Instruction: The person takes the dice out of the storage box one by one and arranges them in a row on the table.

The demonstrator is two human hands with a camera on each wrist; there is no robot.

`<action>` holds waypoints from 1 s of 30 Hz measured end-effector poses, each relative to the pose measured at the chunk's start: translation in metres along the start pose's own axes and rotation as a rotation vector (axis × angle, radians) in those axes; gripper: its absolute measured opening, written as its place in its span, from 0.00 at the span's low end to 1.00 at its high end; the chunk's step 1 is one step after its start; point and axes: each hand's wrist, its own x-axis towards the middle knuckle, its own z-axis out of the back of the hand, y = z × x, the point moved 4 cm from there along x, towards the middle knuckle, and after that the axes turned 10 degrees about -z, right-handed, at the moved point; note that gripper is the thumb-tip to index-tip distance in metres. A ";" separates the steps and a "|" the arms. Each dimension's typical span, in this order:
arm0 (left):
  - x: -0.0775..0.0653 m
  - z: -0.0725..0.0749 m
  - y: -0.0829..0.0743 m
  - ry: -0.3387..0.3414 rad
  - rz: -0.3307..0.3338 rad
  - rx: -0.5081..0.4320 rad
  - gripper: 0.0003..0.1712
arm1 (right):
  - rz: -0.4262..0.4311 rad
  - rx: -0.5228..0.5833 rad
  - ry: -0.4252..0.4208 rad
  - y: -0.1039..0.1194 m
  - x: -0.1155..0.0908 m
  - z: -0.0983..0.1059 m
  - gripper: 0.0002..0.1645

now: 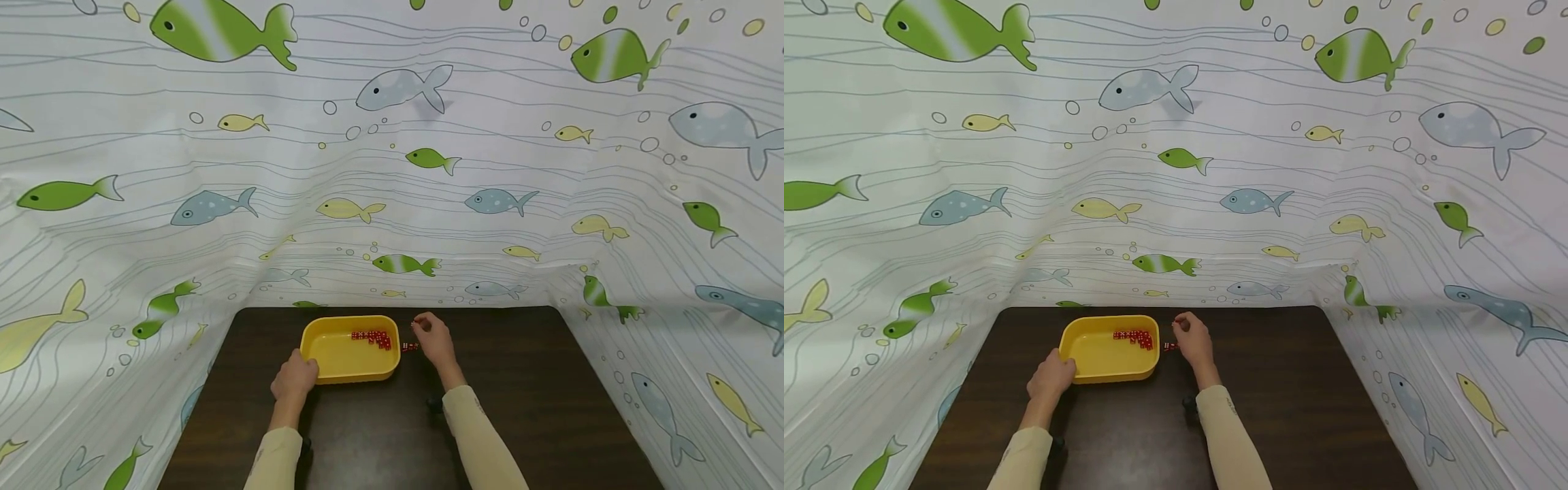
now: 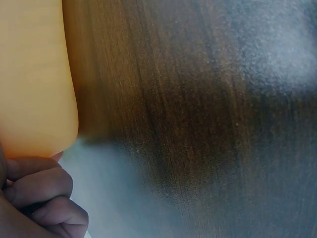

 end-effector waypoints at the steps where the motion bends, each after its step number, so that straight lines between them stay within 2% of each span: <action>1: 0.000 0.000 0.000 0.000 0.004 0.000 0.33 | -0.007 0.003 -0.009 -0.003 0.000 0.002 0.09; 9: -0.001 0.004 -0.004 0.010 -0.004 -0.015 0.33 | -0.077 -0.006 -0.018 -0.027 -0.003 0.009 0.11; 10: 0.004 0.001 0.001 0.018 -0.001 -0.015 0.33 | -0.084 -0.010 -0.017 -0.030 -0.004 0.009 0.11; 15: 0.006 -0.002 0.006 0.024 -0.002 -0.018 0.32 | -0.120 -0.033 -0.013 -0.045 -0.006 0.007 0.10; 18: 0.002 0.000 0.003 0.011 -0.009 -0.013 0.32 | -0.129 -0.054 -0.003 -0.049 -0.007 0.006 0.10; 30: 0.001 0.000 0.002 0.013 0.000 -0.011 0.31 | -0.142 -0.135 0.048 -0.056 -0.008 -0.002 0.09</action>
